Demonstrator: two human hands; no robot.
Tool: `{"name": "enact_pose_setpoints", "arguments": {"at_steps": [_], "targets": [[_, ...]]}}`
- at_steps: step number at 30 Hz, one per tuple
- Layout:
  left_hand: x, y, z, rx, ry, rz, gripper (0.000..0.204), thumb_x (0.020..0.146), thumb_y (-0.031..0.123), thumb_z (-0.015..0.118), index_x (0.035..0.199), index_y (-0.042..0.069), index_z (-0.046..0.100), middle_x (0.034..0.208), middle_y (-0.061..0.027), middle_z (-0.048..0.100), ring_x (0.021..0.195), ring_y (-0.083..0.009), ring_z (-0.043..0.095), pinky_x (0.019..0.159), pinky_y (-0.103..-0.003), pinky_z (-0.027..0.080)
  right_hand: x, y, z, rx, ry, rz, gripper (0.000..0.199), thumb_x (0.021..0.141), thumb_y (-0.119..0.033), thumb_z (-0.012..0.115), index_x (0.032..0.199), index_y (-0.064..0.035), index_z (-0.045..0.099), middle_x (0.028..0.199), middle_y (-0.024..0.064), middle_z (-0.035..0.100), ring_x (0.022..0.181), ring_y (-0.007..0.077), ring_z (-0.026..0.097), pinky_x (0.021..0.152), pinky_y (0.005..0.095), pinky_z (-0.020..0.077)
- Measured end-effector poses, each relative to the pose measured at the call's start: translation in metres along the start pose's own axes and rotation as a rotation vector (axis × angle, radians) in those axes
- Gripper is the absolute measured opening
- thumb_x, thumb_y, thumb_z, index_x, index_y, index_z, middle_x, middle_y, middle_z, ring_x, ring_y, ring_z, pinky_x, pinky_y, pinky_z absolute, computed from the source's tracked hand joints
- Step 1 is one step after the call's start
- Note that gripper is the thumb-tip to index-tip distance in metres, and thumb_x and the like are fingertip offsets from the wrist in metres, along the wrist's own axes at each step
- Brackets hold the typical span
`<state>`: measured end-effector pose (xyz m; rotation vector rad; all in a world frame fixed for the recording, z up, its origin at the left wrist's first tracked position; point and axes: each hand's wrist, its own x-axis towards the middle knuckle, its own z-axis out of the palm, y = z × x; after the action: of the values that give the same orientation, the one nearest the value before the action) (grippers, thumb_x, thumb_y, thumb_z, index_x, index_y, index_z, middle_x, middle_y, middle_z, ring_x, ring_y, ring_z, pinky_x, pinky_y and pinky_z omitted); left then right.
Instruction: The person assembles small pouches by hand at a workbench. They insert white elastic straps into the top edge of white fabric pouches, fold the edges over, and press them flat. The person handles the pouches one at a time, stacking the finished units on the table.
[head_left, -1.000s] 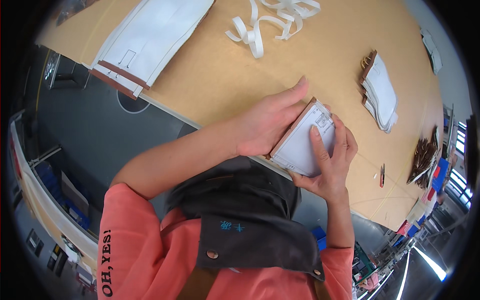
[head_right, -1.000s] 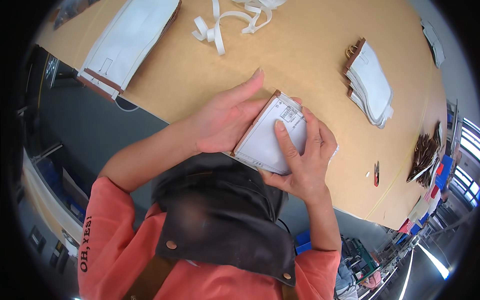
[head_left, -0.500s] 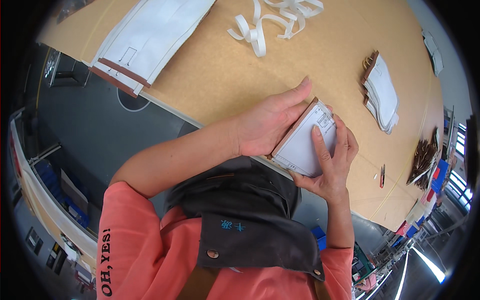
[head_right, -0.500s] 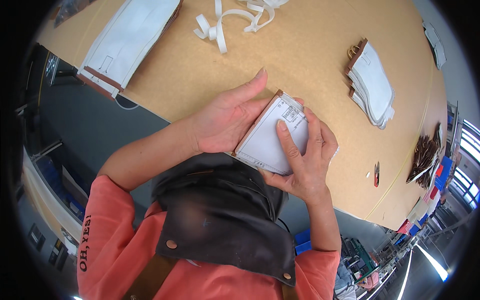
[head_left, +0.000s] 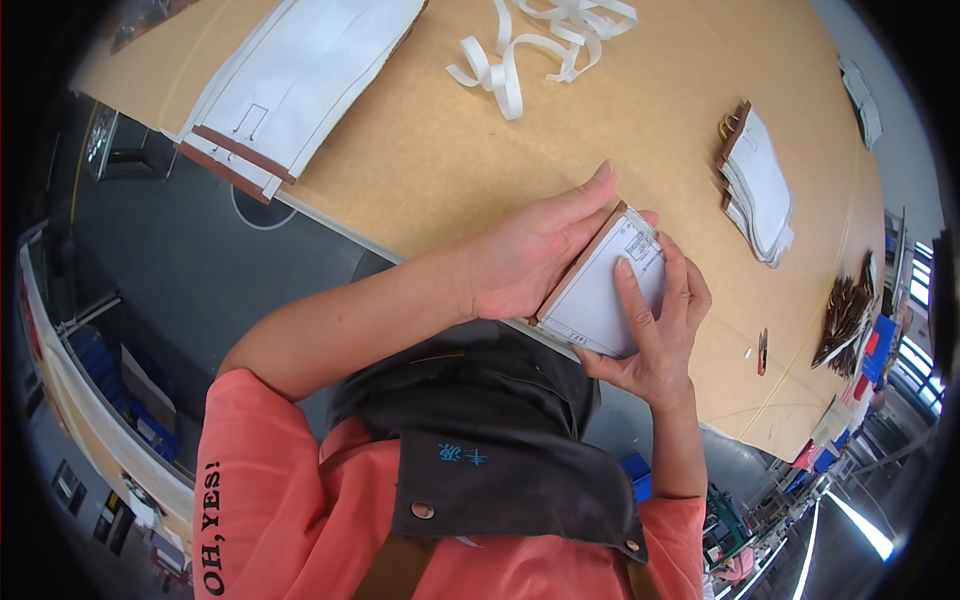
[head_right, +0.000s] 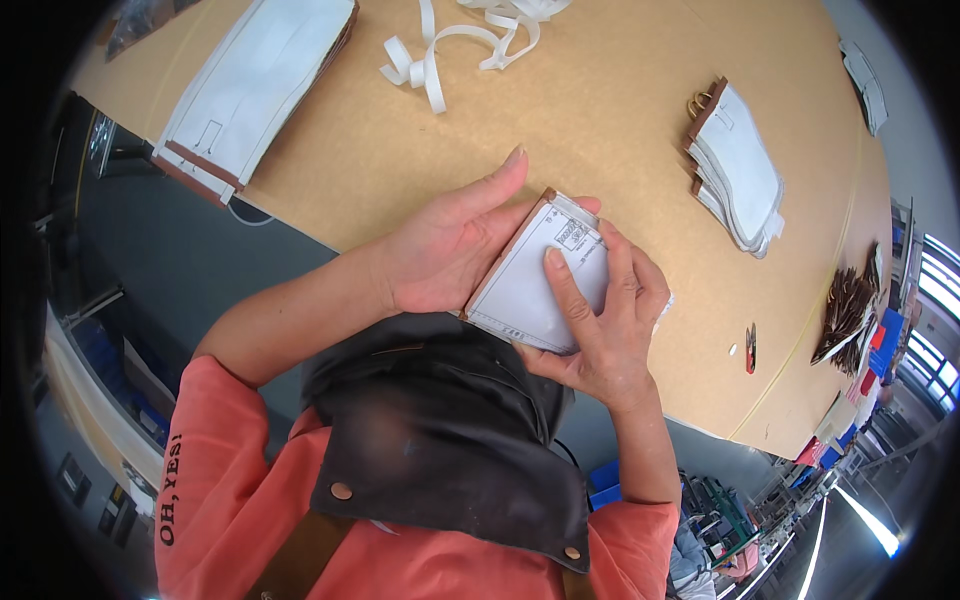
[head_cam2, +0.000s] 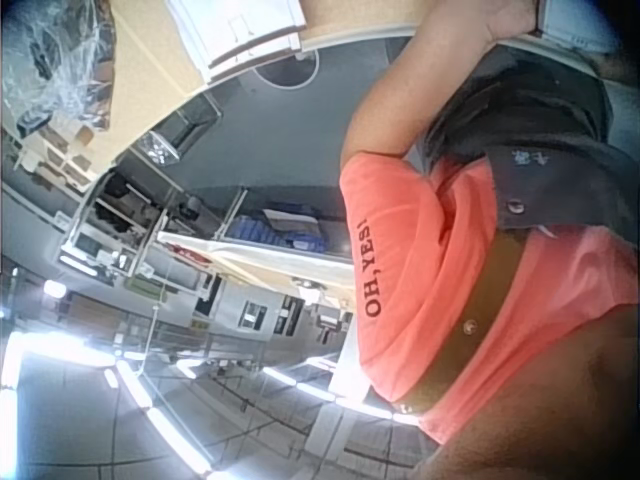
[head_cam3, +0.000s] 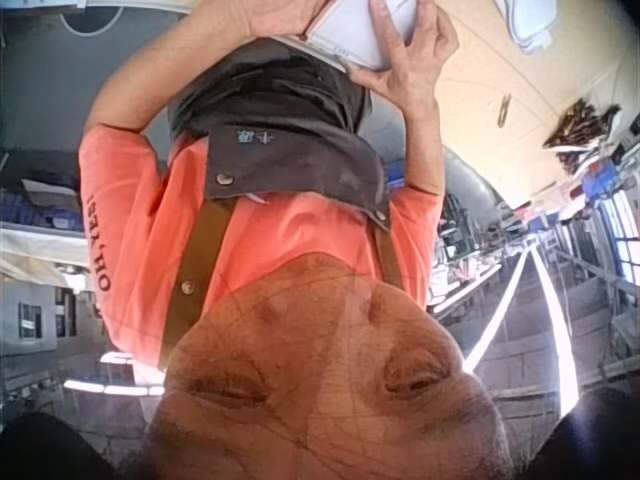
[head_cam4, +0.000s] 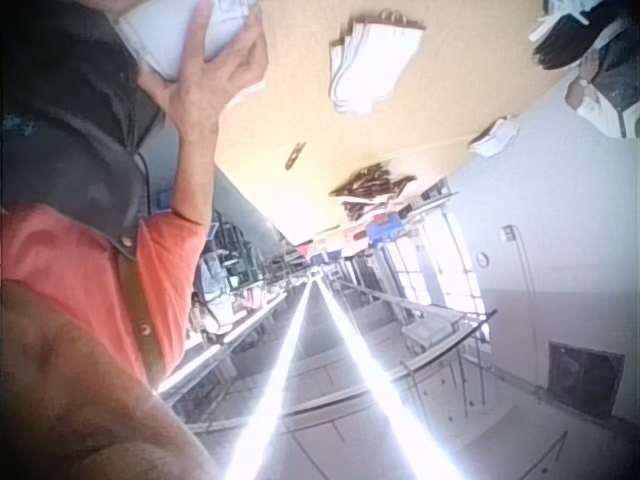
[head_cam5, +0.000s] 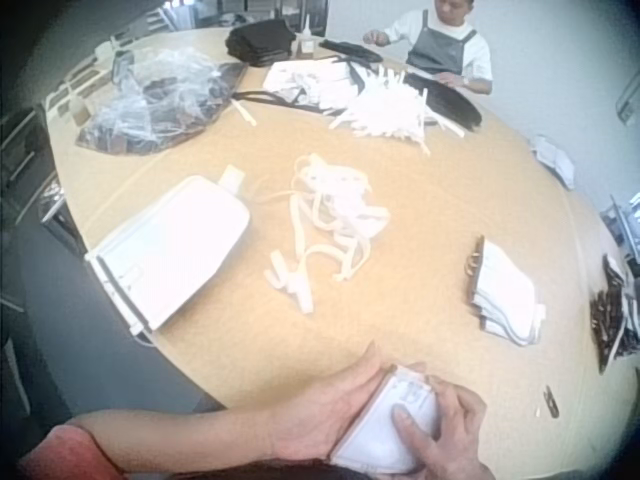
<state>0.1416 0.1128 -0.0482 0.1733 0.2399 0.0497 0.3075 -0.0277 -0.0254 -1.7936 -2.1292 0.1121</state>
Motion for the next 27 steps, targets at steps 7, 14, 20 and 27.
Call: {"name": "enact_pose_setpoints", "arguments": {"at_steps": [7, 14, 20, 27], "targets": [[0.0004, -0.0005, 0.0023, 0.010, 0.002, 0.007, 0.085, 0.099, 0.072, 0.024, 0.154, 0.008, 0.032, 0.151, -0.0068, 0.044, 0.139, -0.0217, 0.043, 0.114, -0.041, 0.036, -0.0004, -0.0007, -0.0023, -0.009, -0.007, -0.001, 0.084, 0.054, -0.037, 0.086, 0.132, -0.0161, 0.065, 0.145, 0.0271, 0.044, 0.120, 0.0406, 0.046, 0.100, 0.0460, 0.0382], [-0.0029, 0.0009, 0.0018, 0.008, -0.014, -0.048, 0.091, 0.096, 0.076, 0.027, 0.151, 0.004, 0.035, 0.150, -0.0105, 0.045, 0.137, -0.0243, 0.046, 0.112, -0.042, 0.039, -0.0011, 0.0020, 0.0010, 0.007, -0.010, -0.035, 0.087, 0.059, -0.041, 0.086, 0.136, -0.0112, 0.060, 0.146, 0.0286, 0.043, 0.122, 0.0436, 0.046, 0.102, 0.0494, 0.0368], [-0.0028, 0.0014, 0.0020, -0.047, 0.005, -0.073, 0.088, 0.094, 0.077, 0.034, 0.143, 0.004, 0.045, 0.140, -0.0098, 0.053, 0.126, -0.0245, 0.054, 0.107, -0.041, 0.044, -0.0020, 0.0014, 0.0001, 0.018, -0.019, -0.022, 0.089, 0.058, -0.041, 0.086, 0.137, -0.0106, 0.060, 0.146, 0.0284, 0.043, 0.122, 0.0436, 0.046, 0.102, 0.0493, 0.0367], [0.0017, 0.0005, 0.0032, -0.011, 0.045, -0.048, 0.085, 0.098, 0.072, 0.023, 0.154, 0.009, 0.033, 0.152, -0.0079, 0.043, 0.140, -0.0241, 0.044, 0.114, -0.043, 0.037, -0.0026, -0.0001, -0.0022, 0.043, -0.034, 0.032, 0.083, 0.055, -0.040, 0.086, 0.132, -0.0171, 0.066, 0.147, 0.0243, 0.042, 0.121, 0.0396, 0.042, 0.101, 0.0459, 0.0377]]}}
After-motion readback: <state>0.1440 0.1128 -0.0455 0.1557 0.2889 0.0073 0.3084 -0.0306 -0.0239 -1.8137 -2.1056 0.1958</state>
